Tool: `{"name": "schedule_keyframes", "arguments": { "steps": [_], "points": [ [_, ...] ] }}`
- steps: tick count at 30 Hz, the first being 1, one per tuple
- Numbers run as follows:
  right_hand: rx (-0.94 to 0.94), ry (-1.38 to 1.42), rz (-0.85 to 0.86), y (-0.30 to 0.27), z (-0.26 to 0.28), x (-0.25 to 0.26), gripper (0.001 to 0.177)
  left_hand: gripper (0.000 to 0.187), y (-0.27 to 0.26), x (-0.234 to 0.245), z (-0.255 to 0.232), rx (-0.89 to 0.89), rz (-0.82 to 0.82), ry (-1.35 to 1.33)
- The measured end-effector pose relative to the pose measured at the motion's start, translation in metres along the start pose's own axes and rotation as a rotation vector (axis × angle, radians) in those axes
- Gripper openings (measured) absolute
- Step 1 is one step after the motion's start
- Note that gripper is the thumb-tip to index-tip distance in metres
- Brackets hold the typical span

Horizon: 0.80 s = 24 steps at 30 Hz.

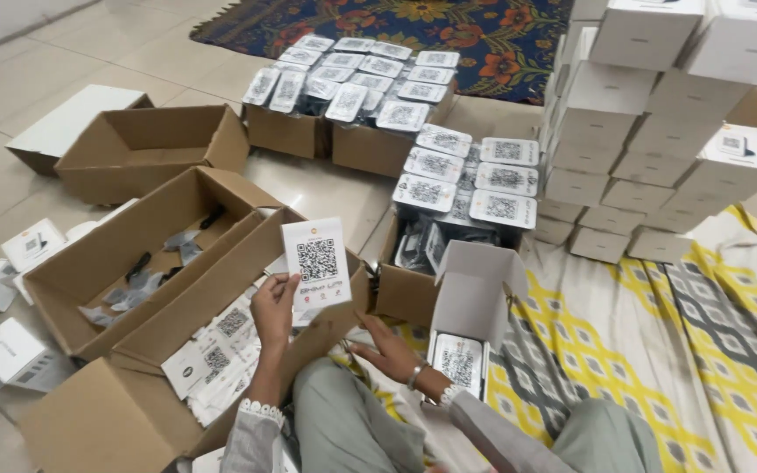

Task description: The person packs small white boxes with items and labels them with QR codes.

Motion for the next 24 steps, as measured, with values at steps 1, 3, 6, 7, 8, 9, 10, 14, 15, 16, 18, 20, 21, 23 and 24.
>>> {"name": "schedule_keyframes", "arguments": {
  "steps": [1, 3, 6, 7, 8, 9, 10, 14, 15, 16, 18, 20, 21, 23, 24],
  "points": [
    [-0.024, -0.001, -0.005, -0.022, -0.011, 0.01, 0.081, 0.02, -0.019, -0.018, -0.004, 0.013, 0.02, -0.005],
    [-0.043, 0.129, -0.255, -0.071, -0.031, 0.041, 0.087, 0.017, -0.06, -0.065, -0.009, 0.161, 0.292, -0.217],
    [-0.183, 0.213, -0.359, -0.139, -0.061, 0.069, 0.098, 0.018, -0.122, -0.119, 0.052, 0.409, 0.5, -0.224],
    [-0.203, 0.209, -0.365, -0.156, -0.07, 0.07, 0.098, 0.018, -0.135, -0.132, 0.099, 0.421, 0.517, -0.227],
    [-0.262, 0.194, -0.37, -0.174, -0.081, 0.071, 0.101, 0.017, -0.152, -0.149, 0.144, 0.43, 0.593, -0.283],
    [-0.319, 0.181, -0.373, -0.191, -0.09, 0.071, 0.105, 0.017, -0.169, -0.163, 0.188, 0.439, 0.666, -0.337],
    [-0.336, 0.18, -0.377, -0.201, -0.1, 0.064, 0.105, 0.017, -0.184, -0.169, 0.201, 0.451, 0.679, -0.338],
    [-0.354, 0.136, -0.329, -0.215, -0.126, 0.04, 0.086, 0.018, -0.213, -0.183, 0.221, 0.333, 0.591, 0.049],
    [-0.305, 0.046, -0.338, -0.213, -0.127, 0.033, 0.079, 0.018, -0.215, -0.179, 0.217, 0.286, 0.523, 0.238],
    [-0.309, 0.049, -0.34, -0.209, -0.128, 0.025, 0.079, 0.018, -0.219, -0.178, 0.192, 0.288, 0.527, 0.241],
    [-0.29, -0.359, -0.427, -0.199, -0.125, 0.016, 0.068, 0.022, -0.223, -0.173, 0.137, 0.171, 0.466, 0.539],
    [-0.359, -0.429, -0.314, -0.182, -0.117, 0.012, 0.074, 0.029, -0.221, -0.172, 0.118, 0.087, 0.466, 0.607],
    [-0.428, -0.502, -0.198, -0.174, -0.116, 0.009, 0.081, 0.035, -0.221, -0.174, 0.107, 0.003, 0.464, 0.668],
    [-0.434, -0.608, -0.167, -0.166, -0.126, -0.004, 0.083, 0.04, -0.215, -0.174, 0.115, 0.004, 0.496, 0.643],
    [-0.437, -0.714, -0.131, -0.162, -0.131, -0.011, 0.085, 0.044, -0.213, -0.174, 0.12, 0.009, 0.525, 0.619]
  ]
}}
Point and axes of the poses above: each hand's wrist, its own y-axis towards the middle knuckle, its own x-axis out of the back of the hand, z = x × y, the point moved 5 cm from there along y, towards the middle knuckle, and after that the axes turned 12 degrees about -y, right-handed, at the moved point
